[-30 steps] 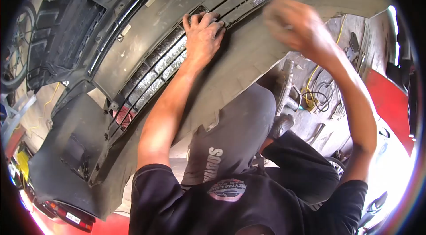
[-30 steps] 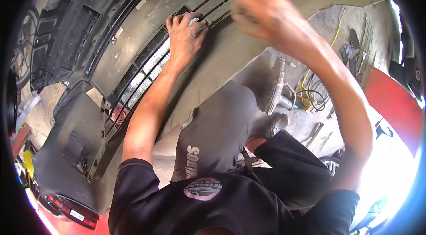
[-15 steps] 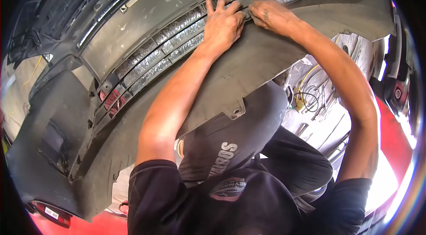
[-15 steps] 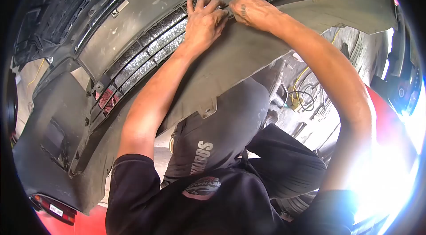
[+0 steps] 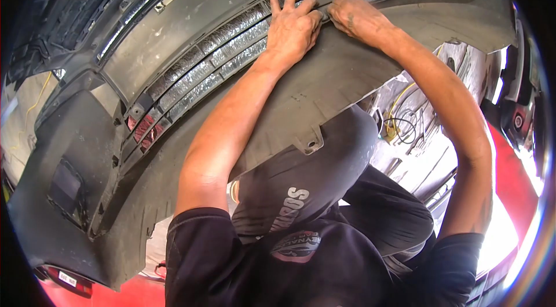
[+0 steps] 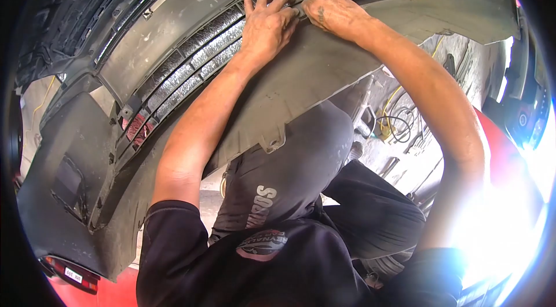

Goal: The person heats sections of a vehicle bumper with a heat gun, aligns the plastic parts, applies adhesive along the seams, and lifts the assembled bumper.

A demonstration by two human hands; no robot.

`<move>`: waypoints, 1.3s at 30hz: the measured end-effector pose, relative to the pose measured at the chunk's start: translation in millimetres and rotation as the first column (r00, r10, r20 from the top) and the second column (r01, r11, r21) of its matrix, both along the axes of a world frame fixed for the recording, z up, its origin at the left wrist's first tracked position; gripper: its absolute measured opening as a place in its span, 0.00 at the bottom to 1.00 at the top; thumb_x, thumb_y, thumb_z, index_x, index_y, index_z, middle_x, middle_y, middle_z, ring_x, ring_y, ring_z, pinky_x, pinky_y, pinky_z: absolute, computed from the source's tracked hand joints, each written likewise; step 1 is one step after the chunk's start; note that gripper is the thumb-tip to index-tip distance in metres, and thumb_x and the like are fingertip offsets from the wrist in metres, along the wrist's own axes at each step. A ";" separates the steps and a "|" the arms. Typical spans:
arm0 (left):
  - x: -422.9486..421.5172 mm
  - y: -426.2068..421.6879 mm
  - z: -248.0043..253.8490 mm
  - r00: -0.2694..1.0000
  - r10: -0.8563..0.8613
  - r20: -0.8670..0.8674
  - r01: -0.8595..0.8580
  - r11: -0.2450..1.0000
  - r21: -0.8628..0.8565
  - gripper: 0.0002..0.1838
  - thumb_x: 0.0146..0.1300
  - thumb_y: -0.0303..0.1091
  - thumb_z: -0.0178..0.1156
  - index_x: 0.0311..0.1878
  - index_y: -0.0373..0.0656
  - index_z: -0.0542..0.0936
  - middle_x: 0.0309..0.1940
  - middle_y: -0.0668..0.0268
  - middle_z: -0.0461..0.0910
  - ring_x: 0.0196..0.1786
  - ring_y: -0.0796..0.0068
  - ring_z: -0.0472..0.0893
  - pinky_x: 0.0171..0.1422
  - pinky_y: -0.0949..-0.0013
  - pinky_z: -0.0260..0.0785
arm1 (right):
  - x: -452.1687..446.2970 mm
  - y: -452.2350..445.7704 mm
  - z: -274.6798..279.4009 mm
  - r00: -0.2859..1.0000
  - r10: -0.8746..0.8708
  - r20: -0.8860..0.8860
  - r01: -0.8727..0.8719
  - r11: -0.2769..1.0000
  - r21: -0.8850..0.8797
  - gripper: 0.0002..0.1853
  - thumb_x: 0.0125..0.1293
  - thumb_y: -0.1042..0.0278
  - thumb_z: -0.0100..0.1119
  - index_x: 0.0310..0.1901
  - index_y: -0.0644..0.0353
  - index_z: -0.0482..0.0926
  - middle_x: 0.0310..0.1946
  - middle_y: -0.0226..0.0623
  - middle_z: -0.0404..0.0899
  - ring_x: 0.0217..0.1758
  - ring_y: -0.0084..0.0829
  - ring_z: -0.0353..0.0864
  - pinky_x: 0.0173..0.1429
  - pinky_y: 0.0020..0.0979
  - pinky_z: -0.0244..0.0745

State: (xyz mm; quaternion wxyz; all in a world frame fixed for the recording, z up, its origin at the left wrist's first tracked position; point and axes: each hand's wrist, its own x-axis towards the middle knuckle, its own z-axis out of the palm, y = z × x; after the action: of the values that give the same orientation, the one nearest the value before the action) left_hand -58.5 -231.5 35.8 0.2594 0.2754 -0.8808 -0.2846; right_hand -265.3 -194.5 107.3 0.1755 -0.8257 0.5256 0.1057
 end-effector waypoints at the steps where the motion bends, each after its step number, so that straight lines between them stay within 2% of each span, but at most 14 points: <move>1: -0.1 0.3 0.6 1.000 0.000 0.001 0.000 1.000 0.000 0.09 0.62 0.34 0.71 0.45 0.47 0.88 0.57 0.68 0.82 0.62 0.56 0.75 0.76 0.28 0.54 | 0.1 0.2 -0.4 1.000 -0.002 -0.001 0.002 1.000 -0.002 0.08 0.69 0.69 0.61 0.40 0.65 0.77 0.38 0.48 0.79 0.42 0.52 0.82 0.45 0.47 0.79; 21: 0.2 0.3 0.4 1.000 -0.001 0.010 0.001 1.000 -0.003 0.09 0.62 0.34 0.71 0.45 0.47 0.89 0.57 0.67 0.82 0.63 0.55 0.76 0.76 0.30 0.54 | 8.0 0.5 5.8 0.999 0.013 -0.043 -0.014 0.999 -0.041 0.08 0.72 0.67 0.58 0.40 0.64 0.77 0.37 0.45 0.78 0.42 0.49 0.82 0.47 0.47 0.79; 24: 0.4 0.5 1.1 1.000 -0.002 0.021 0.002 1.000 -0.001 0.09 0.63 0.34 0.71 0.46 0.47 0.89 0.57 0.67 0.82 0.63 0.55 0.76 0.76 0.30 0.54 | 16.6 1.0 13.9 0.992 -0.027 -0.126 0.024 0.999 -0.024 0.05 0.67 0.72 0.57 0.40 0.62 0.80 0.39 0.40 0.83 0.48 0.42 0.86 0.54 0.40 0.82; 33: 0.2 0.1 1.4 1.000 0.000 0.022 0.000 1.000 -0.001 0.09 0.63 0.34 0.70 0.46 0.47 0.89 0.57 0.68 0.82 0.63 0.56 0.76 0.77 0.30 0.54 | 15.9 0.4 12.0 0.990 -0.025 -0.141 0.024 1.000 -0.008 0.05 0.67 0.73 0.56 0.40 0.62 0.80 0.39 0.40 0.83 0.48 0.42 0.86 0.54 0.41 0.82; 36: 0.5 -0.1 1.8 1.000 -0.001 0.025 0.001 1.000 0.000 0.09 0.63 0.34 0.71 0.46 0.47 0.89 0.57 0.68 0.82 0.63 0.56 0.76 0.77 0.30 0.54 | 8.6 0.8 4.4 0.998 -0.006 -0.062 0.005 1.000 -0.025 0.08 0.74 0.67 0.56 0.40 0.64 0.78 0.38 0.45 0.79 0.43 0.49 0.82 0.47 0.46 0.79; 39: 0.4 0.0 1.5 1.000 0.001 0.017 -0.001 1.000 -0.003 0.09 0.62 0.34 0.71 0.46 0.48 0.89 0.57 0.69 0.82 0.63 0.56 0.75 0.77 0.29 0.54 | 8.2 1.6 5.5 0.998 -0.022 -0.058 0.020 0.999 -0.030 0.08 0.74 0.67 0.56 0.40 0.64 0.78 0.39 0.45 0.79 0.43 0.49 0.83 0.47 0.46 0.79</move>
State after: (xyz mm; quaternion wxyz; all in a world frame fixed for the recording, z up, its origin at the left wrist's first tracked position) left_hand -58.1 -231.5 37.3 0.2524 0.2777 -0.8833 -0.2810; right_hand -257.1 -192.9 112.8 0.1488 -0.8192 0.5407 0.1203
